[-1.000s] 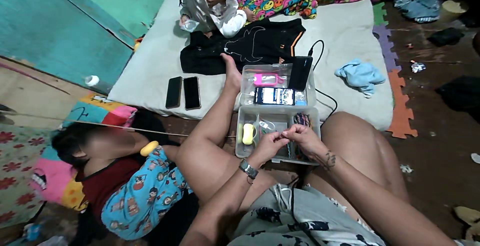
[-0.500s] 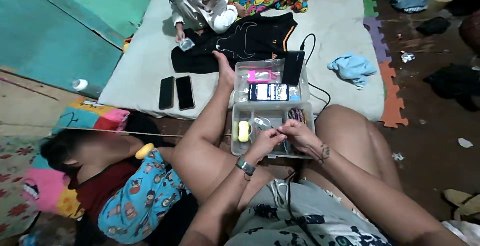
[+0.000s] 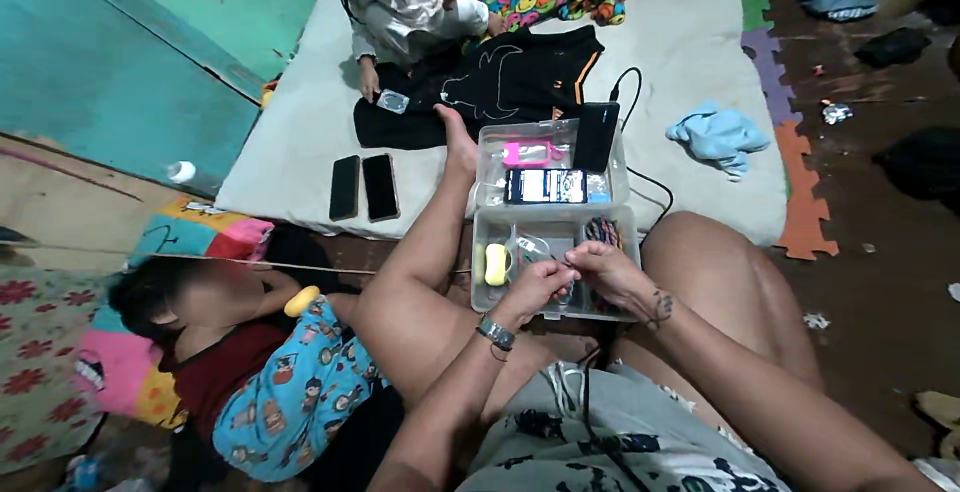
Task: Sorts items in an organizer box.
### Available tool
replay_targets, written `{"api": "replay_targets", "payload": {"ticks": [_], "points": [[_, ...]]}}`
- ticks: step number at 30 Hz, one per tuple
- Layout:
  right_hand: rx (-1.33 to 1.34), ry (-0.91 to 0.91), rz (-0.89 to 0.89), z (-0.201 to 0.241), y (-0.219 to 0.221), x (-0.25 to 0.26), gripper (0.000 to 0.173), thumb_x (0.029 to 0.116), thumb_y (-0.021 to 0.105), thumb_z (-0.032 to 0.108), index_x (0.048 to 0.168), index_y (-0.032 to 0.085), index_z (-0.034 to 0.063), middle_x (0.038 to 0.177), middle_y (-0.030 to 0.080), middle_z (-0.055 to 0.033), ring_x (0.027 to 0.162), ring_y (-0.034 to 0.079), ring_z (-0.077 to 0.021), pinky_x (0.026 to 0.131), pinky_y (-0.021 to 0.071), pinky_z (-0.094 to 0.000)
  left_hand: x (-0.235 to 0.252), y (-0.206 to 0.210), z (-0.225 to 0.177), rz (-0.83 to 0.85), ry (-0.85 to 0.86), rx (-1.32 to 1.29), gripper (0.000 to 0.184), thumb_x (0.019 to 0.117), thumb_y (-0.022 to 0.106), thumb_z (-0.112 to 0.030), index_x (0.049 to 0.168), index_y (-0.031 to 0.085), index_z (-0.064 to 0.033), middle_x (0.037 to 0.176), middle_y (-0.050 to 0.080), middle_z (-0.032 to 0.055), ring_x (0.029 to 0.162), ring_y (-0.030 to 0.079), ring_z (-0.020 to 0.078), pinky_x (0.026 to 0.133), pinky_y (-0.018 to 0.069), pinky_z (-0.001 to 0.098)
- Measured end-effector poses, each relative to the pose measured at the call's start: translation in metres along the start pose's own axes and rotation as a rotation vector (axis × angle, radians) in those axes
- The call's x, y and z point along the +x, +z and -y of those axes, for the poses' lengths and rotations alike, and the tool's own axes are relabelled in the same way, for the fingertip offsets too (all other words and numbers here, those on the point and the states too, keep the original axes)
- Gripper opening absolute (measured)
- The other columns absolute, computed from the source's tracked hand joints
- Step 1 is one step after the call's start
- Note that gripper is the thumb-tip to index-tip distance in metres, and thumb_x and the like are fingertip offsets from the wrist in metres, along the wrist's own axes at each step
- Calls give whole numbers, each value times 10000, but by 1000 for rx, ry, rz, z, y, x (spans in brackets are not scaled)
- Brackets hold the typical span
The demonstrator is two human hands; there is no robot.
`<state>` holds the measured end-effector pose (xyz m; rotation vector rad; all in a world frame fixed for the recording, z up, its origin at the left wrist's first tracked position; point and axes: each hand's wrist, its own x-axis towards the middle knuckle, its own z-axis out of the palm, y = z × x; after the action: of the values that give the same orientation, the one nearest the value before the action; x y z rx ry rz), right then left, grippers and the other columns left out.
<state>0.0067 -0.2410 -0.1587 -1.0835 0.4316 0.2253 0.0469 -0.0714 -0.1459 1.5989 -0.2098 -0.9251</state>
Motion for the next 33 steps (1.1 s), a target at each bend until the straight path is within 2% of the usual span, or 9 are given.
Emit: {"api": "replay_targets", "payload": {"ticks": [3,6,10,15,21,24,26,28,33], "points": [[55,11,-88,-4,1,2,178,966,631,10,837,521,63,719,620,-19,608,585,-92,608,525,-255,2,6,0,-31,55,160,163,1015,602,-120,1027,681,21,892,649,8,782,595,39,765,518,229],[-2,-23,-110,-8,1,4,153,979,649,53,869,542,48,749,628,-25,624,592,-96,626,535,-262,4,5,3,-38,20,157,176,1028,584,-125,1040,679,23,921,650,23,797,596,54,773,518,237],[-168,-31,121,-5,-5,2,150,1050,539,105,1090,652,15,957,663,-22,798,618,-77,765,539,-254,2,-2,4,-21,-100,-93,158,1050,521,-114,1035,647,-19,826,628,-16,702,588,50,667,508,206],[-72,-37,65,-3,-2,2,151,984,605,14,837,600,45,824,676,-18,714,628,-88,711,553,-259,1,-5,2,17,-103,-138,146,1048,536,-116,1022,654,-33,812,633,-23,690,591,49,658,512,204],[-10,-24,-65,-9,0,4,239,952,671,26,790,501,67,693,611,-22,599,575,-98,606,519,-268,5,3,4,-27,6,203,200,1025,593,-157,1024,691,18,857,637,9,758,583,54,756,511,246],[-145,-33,18,-5,-5,4,97,1021,600,104,986,618,15,870,648,-36,722,606,-95,703,538,-268,4,2,3,-27,-36,76,186,1042,557,-145,1027,676,-3,842,623,-9,740,580,52,728,507,232],[-195,-30,113,-1,-8,3,185,1059,523,115,1135,649,4,1054,683,-47,855,638,-87,802,550,-270,3,-2,4,-23,-72,-31,173,1049,541,-132,1034,665,-12,811,612,-22,700,576,50,681,504,215],[-205,-43,130,-2,-8,3,157,1042,541,83,1081,666,-4,1051,702,-54,877,654,-95,824,555,-281,4,-6,6,0,-94,-86,158,1048,542,-132,1020,654,-25,798,619,-29,687,585,46,661,510,208],[-107,-63,-10,-5,-5,5,140,970,639,28,835,601,29,783,646,-28,694,612,-103,702,547,-279,4,-1,3,-36,-17,49,148,1019,601,-141,1008,684,-18,825,634,-25,717,585,35,698,507,212]]}}
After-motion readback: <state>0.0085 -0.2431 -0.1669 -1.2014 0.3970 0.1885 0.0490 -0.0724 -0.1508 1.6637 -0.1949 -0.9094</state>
